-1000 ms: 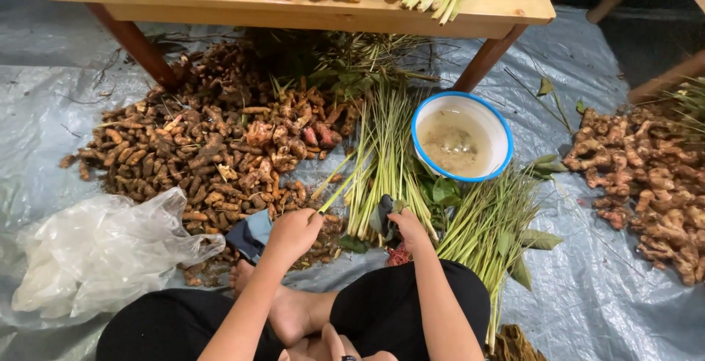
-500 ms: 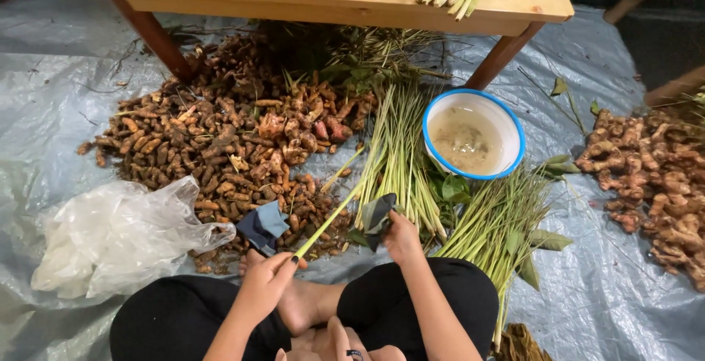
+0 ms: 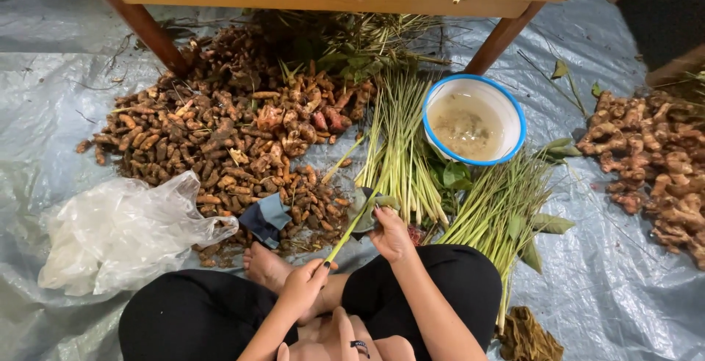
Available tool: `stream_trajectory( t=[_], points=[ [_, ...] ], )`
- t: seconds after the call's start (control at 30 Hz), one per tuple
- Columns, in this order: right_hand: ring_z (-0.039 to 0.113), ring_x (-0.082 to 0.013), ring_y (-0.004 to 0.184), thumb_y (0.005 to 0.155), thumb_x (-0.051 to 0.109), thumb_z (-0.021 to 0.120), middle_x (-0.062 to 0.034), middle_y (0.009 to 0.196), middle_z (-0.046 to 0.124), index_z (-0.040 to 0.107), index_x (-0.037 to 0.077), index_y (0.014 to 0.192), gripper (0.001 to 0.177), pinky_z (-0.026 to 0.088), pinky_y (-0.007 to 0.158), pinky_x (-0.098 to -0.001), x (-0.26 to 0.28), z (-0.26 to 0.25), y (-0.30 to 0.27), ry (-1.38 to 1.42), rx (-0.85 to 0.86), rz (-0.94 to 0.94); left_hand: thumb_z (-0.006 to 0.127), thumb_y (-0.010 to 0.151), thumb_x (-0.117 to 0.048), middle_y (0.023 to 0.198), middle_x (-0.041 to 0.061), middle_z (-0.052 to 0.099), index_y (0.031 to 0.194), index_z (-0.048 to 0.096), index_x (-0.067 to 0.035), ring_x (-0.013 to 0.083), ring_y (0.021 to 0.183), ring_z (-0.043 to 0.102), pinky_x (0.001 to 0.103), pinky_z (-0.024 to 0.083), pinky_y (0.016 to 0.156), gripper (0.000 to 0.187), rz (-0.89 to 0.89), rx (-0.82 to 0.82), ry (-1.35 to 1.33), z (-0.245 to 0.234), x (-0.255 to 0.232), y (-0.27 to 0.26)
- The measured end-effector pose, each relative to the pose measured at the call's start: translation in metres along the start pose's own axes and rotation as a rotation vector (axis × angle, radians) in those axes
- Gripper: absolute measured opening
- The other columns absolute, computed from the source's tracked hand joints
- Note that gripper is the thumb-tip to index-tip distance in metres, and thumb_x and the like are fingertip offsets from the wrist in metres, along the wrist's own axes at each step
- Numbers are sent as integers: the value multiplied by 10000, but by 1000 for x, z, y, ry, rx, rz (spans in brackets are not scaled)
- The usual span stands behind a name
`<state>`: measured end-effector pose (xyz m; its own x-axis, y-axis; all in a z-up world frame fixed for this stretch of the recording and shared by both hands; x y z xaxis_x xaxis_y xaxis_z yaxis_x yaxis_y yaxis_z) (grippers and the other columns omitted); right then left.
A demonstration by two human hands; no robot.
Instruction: Trimming and cutting lemongrass stalks using a small blade while sitting on the floor in a processing area.
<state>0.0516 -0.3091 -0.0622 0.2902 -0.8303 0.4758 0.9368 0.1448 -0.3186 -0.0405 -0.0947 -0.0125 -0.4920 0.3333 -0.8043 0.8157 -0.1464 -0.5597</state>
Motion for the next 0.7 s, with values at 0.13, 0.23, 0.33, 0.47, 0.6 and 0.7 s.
stream_trajectory(
  t=[0.13, 0.23, 0.33, 0.47, 0.6, 0.7],
  points=[
    [654, -168, 873, 1040, 89, 554, -106, 1049, 677, 592, 9, 1138, 132, 533, 810, -292, -16, -7, 3, 10, -79, -36, 495, 1000, -193, 641, 5, 590, 1065, 763, -88, 111, 540, 449, 255, 336, 515, 295, 6, 35, -65, 10, 8, 6],
    [640, -139, 791, 1035, 96, 566, -82, 982, 687, 627, 9, 1108, 129, 515, 707, -263, -26, -2, 3, -8, -135, -60, 508, 1030, -283, 653, 0, 554, 1078, 720, -124, 115, 582, 484, 272, 370, 554, 269, 63, 9, -37, 10, 4, 3],
    [612, -136, 768, 1050, 111, 545, -64, 956, 668, 622, 34, 1069, 111, 501, 695, -274, -26, -4, 10, -8, -226, -85, 490, 1042, -247, 619, 7, 482, 943, 687, -85, 123, 590, 417, 273, 344, 573, 274, 72, 39, -139, 6, 1, 0],
    [595, -179, 800, 1073, 129, 507, -106, 996, 634, 597, -3, 1144, 175, 519, 767, -330, -19, -3, 11, 41, -321, -93, 482, 1035, -249, 625, 18, 501, 929, 691, -60, 121, 555, 404, 266, 311, 542, 301, 1, 68, -173, -8, -1, -15],
    [638, -214, 804, 1077, 129, 512, -135, 988, 665, 617, -41, 1113, 203, 558, 781, -360, -22, -10, 23, 38, -385, -58, 537, 1020, -229, 587, 4, 478, 916, 714, -35, 99, 514, 379, 249, 264, 495, 282, -13, 35, -208, -21, 7, -18],
    [654, -251, 783, 1033, 107, 584, -150, 952, 648, 604, -53, 1119, 183, 598, 753, -400, -26, 2, 23, 61, -462, -27, 532, 1028, -248, 599, 8, 481, 940, 729, -34, 98, 500, 364, 252, 257, 484, 304, -32, 41, -220, -32, 10, -21]
  ],
)
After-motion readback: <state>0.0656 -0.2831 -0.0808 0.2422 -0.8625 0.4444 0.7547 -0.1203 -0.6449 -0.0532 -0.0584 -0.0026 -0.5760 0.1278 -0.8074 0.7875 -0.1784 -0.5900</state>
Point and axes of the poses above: each hand's wrist, its own y-axis towards the middle knuckle, its own z-axis out of the palm, x = y × z, the point moved 8 cm from there along y, towards the middle knuckle
